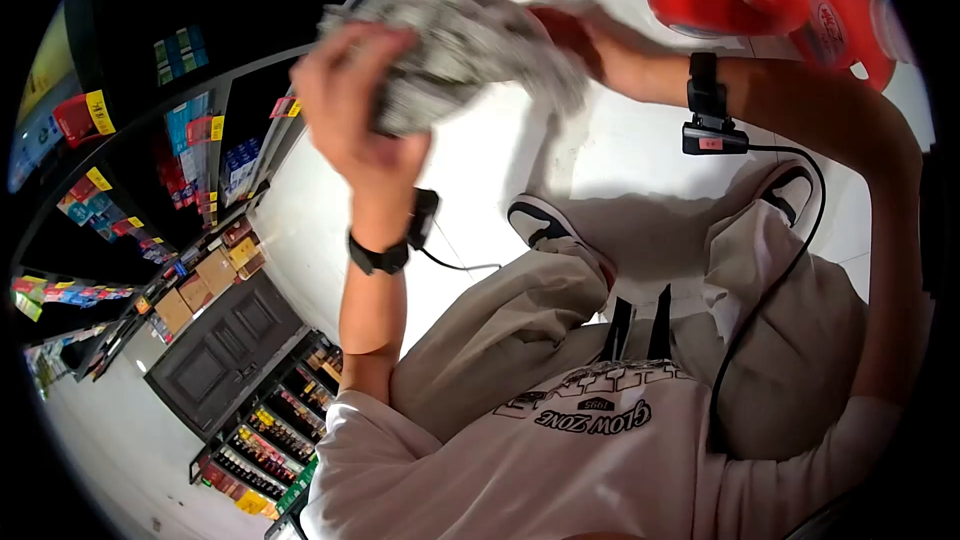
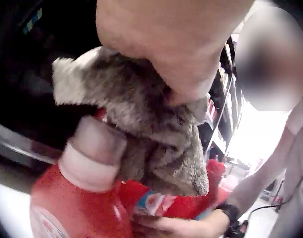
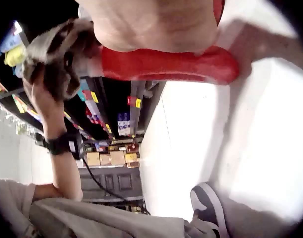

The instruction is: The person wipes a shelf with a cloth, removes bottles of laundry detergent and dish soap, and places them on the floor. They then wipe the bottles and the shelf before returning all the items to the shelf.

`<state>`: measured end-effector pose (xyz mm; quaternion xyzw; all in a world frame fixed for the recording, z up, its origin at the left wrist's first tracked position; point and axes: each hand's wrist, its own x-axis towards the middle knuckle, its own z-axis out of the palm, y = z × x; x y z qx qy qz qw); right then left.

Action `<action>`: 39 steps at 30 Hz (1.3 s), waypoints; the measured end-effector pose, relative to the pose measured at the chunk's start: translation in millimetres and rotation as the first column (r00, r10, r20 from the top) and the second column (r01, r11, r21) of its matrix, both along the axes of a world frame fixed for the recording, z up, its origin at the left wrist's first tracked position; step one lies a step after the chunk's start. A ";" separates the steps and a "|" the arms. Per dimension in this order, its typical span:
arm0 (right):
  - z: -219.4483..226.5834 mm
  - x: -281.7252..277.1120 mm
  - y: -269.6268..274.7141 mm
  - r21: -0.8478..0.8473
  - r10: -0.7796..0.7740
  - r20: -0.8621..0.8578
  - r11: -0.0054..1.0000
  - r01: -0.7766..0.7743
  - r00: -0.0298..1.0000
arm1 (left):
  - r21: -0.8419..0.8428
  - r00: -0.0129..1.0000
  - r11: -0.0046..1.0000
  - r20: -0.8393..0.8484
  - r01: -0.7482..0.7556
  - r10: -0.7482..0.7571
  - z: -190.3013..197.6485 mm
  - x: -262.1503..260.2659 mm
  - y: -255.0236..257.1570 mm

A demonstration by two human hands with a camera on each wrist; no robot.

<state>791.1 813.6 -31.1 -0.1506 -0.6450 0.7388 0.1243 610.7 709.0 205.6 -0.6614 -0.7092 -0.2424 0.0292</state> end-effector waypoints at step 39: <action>131.0 136.3 73.0 0.636 0.024 -0.191 0.765 0.105 0.981 | 0.343 0.964 0.901 -0.095 0.266 -0.249 22.7 75.7 85.5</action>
